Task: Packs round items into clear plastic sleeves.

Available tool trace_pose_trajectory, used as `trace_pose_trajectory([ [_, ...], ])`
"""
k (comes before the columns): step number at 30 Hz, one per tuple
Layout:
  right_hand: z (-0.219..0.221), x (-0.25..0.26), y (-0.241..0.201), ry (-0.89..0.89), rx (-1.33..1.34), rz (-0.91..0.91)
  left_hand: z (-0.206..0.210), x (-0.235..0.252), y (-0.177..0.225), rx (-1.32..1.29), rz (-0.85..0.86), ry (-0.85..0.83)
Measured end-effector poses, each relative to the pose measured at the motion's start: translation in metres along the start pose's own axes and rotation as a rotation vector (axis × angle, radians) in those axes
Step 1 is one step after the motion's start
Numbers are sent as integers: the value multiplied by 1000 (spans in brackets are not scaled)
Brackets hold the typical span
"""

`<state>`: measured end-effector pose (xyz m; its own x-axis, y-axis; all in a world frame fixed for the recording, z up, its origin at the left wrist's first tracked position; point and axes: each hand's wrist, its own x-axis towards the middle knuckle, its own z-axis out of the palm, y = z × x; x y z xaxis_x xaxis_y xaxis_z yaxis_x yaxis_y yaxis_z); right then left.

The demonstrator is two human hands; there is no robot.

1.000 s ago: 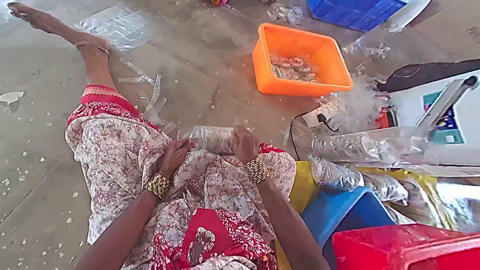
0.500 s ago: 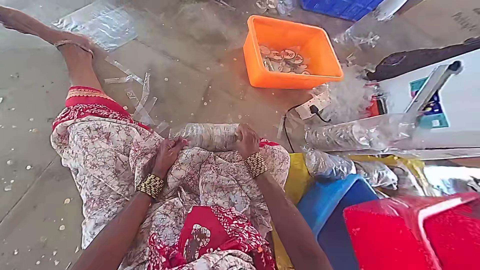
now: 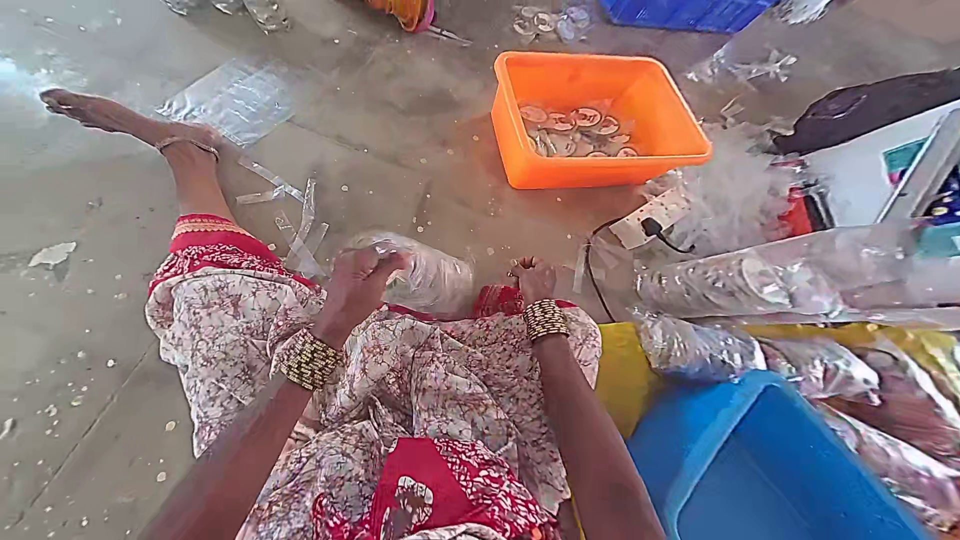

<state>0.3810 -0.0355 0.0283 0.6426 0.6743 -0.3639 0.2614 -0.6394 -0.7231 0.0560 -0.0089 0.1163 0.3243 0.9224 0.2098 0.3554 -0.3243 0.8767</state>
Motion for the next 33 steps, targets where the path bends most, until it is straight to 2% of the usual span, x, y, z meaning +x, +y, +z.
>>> trace_pose_trajectory([
  [3,4,6,-2,-37,-95,-9,-3,17,37,265,338,-155],
  [5,3,7,-5,-94,-221,10,-4,17,41,390,492,-288],
  [7,2,3,-11,-131,-355,-5,-12,12,37,493,578,-414],
  [9,1,-6,-19,-98,-454,-84,-22,-1,29,551,590,-471],
  [12,0,-31,-34,41,-326,-401,-35,-21,22,582,574,-354],
  [14,1,-54,-56,27,-124,-629,-38,-30,23,550,555,-207],
  [17,7,-107,-118,-174,107,-973,-43,-34,27,461,525,-71],
  [19,12,-141,-163,-367,76,-1227,-42,-37,24,360,508,38],
  [21,20,-163,-204,-553,-209,-1362,-40,-38,13,242,454,267],
  [23,35,-176,-232,-704,-741,-1263,-39,-39,-1,117,292,422],
  [25,62,-170,-234,-820,-1193,-1102,-34,-36,-22,-121,72,383],
  [26,81,-153,-221,-849,-1325,-1108,-29,-33,-35,-248,-19,344],
  [28,101,-136,-204,-850,-1387,-1190,-18,-30,-63,-405,-141,243],
  [31,97,-155,-228,-1037,-1414,-1035,-2,-23,-75,-535,-353,171],
  [33,94,-151,-230,-1102,-1394,-1036,6,-16,-71,-606,-443,178],
])
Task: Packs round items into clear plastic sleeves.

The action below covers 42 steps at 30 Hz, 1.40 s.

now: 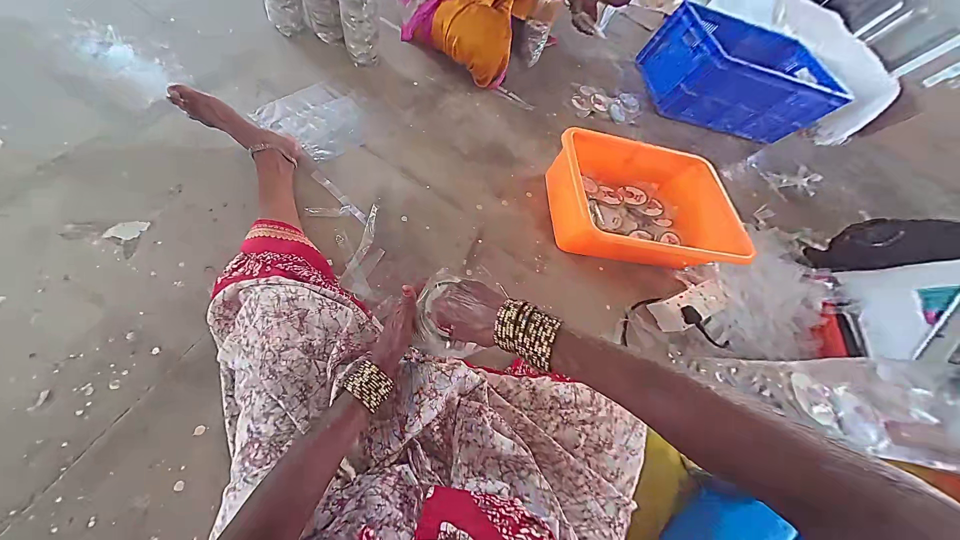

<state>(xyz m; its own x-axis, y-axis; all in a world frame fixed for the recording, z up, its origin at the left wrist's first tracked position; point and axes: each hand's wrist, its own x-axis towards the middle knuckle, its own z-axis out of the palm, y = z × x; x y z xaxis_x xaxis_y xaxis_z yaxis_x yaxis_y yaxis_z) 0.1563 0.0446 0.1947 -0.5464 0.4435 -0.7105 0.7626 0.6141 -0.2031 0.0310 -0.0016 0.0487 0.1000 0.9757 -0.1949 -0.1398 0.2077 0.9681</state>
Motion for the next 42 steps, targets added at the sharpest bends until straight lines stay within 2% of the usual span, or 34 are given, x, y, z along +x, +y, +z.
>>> trace_pose_trajectory([
  [3,5,-1,9,-5,-3,-47,6,7,-7,-52,71,-28],
  [7,9,1,11,-27,31,-19,9,17,-21,-93,237,-52],
  [10,14,5,13,5,66,-16,10,22,-28,-128,273,-66],
  [17,6,13,14,-69,83,-28,10,22,-28,-140,257,-57],
  [21,10,12,17,-18,112,-44,11,21,-30,-97,285,-29],
  [30,16,10,14,8,163,38,13,19,-32,-23,279,2],
  [36,22,9,17,101,185,19,14,19,-31,-10,300,9],
  [42,24,11,14,67,163,81,15,18,-29,-10,301,19],
])
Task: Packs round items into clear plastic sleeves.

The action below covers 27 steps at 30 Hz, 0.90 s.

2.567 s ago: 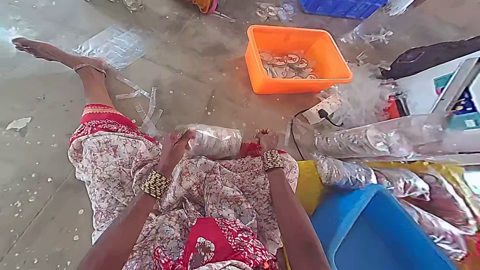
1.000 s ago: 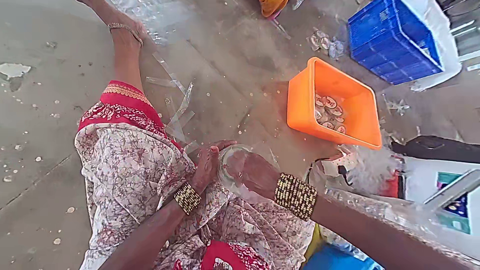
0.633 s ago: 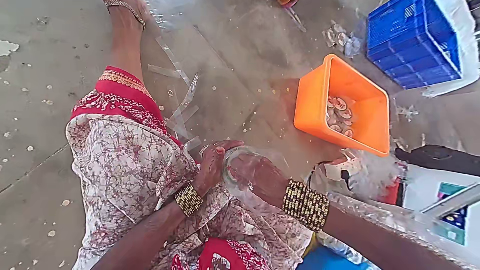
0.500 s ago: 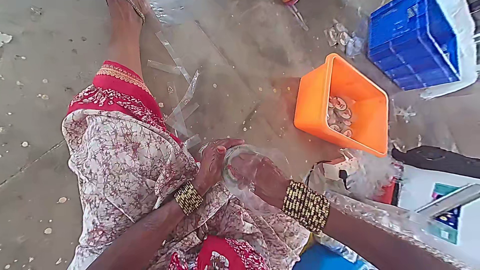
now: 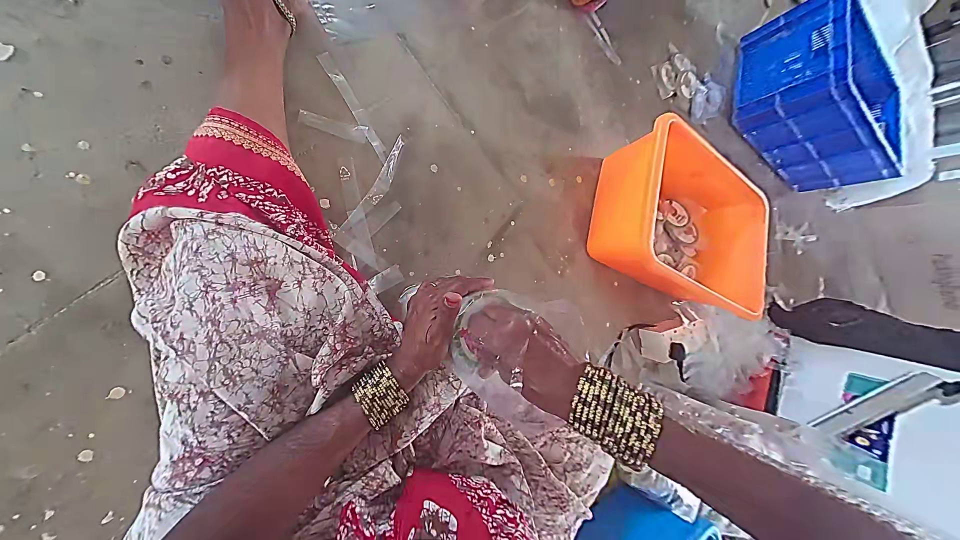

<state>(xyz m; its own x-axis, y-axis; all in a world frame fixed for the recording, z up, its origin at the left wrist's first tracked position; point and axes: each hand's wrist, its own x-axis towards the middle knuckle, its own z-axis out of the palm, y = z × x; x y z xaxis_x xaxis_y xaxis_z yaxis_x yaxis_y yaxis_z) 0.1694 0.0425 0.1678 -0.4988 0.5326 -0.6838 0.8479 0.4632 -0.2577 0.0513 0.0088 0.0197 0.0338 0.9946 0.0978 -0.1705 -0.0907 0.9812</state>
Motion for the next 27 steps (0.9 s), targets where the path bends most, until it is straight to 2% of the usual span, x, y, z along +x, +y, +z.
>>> trace_pose_trajectory([
  [8,1,-1,-6,11,35,34,0,-1,1,10,0,-3],
  [12,-3,-1,-10,-61,-1,65,1,-2,1,3,-1,2],
  [27,2,-2,-8,37,-15,3,3,-1,2,26,3,21],
])
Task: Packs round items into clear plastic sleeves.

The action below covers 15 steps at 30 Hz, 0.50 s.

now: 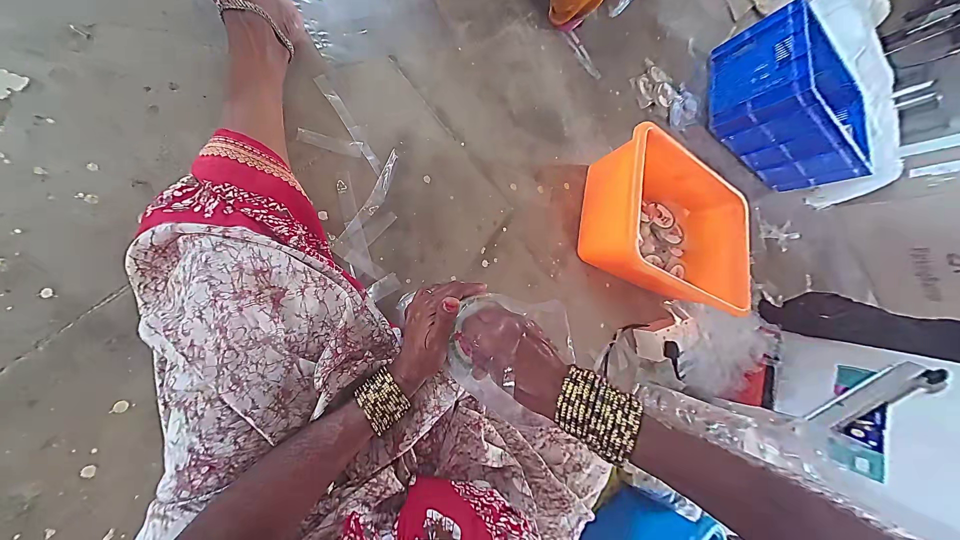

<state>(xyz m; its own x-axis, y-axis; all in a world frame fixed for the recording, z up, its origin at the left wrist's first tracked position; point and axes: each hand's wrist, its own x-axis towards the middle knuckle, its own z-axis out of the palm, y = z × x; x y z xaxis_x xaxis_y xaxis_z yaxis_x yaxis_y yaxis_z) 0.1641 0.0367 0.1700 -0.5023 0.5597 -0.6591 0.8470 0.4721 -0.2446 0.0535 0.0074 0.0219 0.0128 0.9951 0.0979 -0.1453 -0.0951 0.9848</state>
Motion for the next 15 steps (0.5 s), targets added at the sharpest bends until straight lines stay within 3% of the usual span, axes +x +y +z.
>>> trace_pose_trajectory([
  [8,1,0,0,20,-26,-3,1,0,-2,20,24,12],
  [10,-5,1,-3,-58,-18,49,1,1,-4,10,30,2],
  [15,-13,-10,-5,-67,43,68,-7,2,-4,17,-5,-100],
])
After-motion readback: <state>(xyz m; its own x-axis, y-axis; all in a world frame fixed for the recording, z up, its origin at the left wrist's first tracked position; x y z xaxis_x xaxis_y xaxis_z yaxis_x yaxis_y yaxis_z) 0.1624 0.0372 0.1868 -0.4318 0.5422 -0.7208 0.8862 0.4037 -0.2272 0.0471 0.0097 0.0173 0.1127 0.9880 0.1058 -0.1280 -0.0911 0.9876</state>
